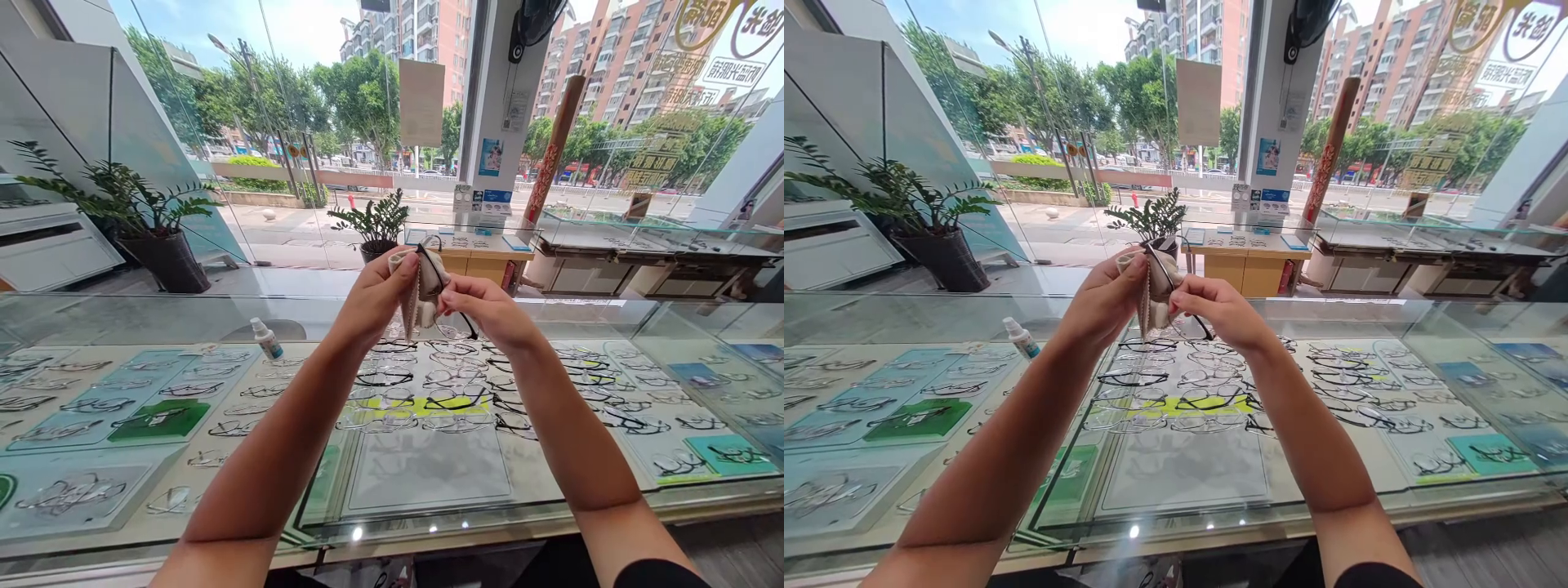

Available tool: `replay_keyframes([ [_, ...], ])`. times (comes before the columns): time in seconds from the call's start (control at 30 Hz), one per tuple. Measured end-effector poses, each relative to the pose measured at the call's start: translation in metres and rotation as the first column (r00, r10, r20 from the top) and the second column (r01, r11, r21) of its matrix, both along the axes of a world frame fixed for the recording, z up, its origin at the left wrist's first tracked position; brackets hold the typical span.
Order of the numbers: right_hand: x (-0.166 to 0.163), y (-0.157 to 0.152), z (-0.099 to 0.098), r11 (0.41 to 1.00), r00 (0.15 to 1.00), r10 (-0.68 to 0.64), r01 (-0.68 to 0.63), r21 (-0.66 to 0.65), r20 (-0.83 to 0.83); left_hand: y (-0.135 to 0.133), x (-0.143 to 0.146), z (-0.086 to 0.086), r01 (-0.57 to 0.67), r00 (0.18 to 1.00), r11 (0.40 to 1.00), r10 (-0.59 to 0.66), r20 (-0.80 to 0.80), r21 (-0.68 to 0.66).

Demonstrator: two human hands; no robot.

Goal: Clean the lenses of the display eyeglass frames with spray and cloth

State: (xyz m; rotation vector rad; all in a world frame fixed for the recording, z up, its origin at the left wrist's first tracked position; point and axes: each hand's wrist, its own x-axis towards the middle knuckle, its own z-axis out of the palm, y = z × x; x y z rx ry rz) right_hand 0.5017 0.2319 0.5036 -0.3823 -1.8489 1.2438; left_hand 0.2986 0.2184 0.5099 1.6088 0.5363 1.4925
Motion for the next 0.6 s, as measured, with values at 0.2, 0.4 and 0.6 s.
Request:
replay_keyframes([
  [0.2, 0.0000, -0.0006, 0.0000, 0.999, 1.000, 0.018, -0.018, -0.028, -0.007, 0.0027, -0.0033, -0.0017, -0.078, 0.996, 0.996, 0.079, -0.029, 0.040],
  [0.4, -0.0006, -0.0021, 0.0014, 0.996, 1.000, 0.006, -0.009, -0.090, -0.026, -0.0006, -0.0049, 0.0040, 0.083, 0.996, 0.993, -0.082, 0.018, -0.084],
  [0.6, 0.0015, -0.0030, 0.0027, 0.993, 1.000, -0.002, -0.001, -0.116, -0.021, 0.0005, -0.0096, 0.0046, 0.009, 1.000, 0.999, -0.009, 0.007, -0.047],
])
